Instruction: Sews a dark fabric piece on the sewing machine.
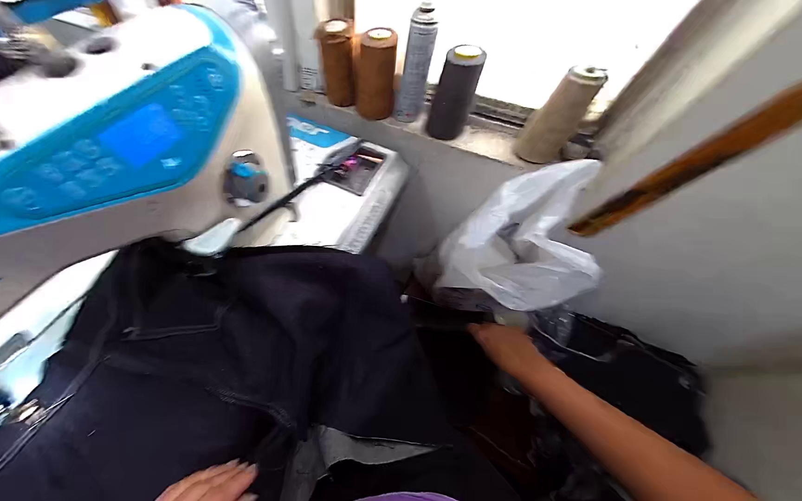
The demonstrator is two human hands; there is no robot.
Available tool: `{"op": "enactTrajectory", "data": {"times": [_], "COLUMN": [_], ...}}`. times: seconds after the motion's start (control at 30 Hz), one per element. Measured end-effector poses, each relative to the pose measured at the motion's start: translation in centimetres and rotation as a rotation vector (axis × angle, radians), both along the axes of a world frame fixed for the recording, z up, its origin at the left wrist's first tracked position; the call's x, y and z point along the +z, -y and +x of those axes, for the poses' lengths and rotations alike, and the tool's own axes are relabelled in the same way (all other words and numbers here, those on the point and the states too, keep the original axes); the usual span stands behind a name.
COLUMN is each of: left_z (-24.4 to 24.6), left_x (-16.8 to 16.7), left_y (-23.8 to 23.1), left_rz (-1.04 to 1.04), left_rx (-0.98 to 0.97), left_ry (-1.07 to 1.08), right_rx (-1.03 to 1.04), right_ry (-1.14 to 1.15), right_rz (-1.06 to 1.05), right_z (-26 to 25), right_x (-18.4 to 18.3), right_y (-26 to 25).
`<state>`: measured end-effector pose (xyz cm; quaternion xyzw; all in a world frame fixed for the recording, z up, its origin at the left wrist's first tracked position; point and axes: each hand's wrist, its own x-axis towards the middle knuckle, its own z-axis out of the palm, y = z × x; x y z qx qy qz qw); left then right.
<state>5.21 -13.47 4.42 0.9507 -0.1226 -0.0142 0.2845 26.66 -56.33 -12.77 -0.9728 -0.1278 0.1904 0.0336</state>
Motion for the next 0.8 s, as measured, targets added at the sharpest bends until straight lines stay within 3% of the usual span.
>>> {"op": "enactTrajectory", "data": {"times": [0.07,0.17,0.23,0.3,0.43,0.57,0.7,0.8], "left_z": [0.3,1.7,2.9,3.0,-1.6,-8.4,-10.4,-11.4], "left_x": [0.0,-0.5,0.4,1.1,0.5,-1.4,-0.9,-0.1], "left_y": [0.4,2.3,4.0,4.5,0.4,-3.7,-5.0,-6.8], "left_rz": [0.018,0.009,0.041,0.059,-0.011,-0.045,-0.206,-0.296], "left_rx": [0.018,0.013,-0.039,-0.087,0.062,0.453,0.711,0.83], "left_ry": [0.104,0.329,0.384,0.448,0.562,0.363,0.432,0.469], "right_rx": [0.033,0.404,0.67,0.95,1.13,0.958,1.149,1.189], "right_ry": [0.093,0.253,0.062,-0.115,-0.236,-0.223,-0.397,-0.393], "right_rz": [-0.031,0.127,0.359,0.607,0.873,1.272,1.21,1.167], "right_z": [-0.4,-2.3,-4.7,-6.1,-5.0,-6.1,-10.4,-11.3], "right_x": [5.6,14.7,21.6,24.9,24.4,17.3,15.7,16.0], "right_y": [-2.4,-6.3,-10.6,-14.7,-21.2,-30.1,-37.8,-40.0]}}
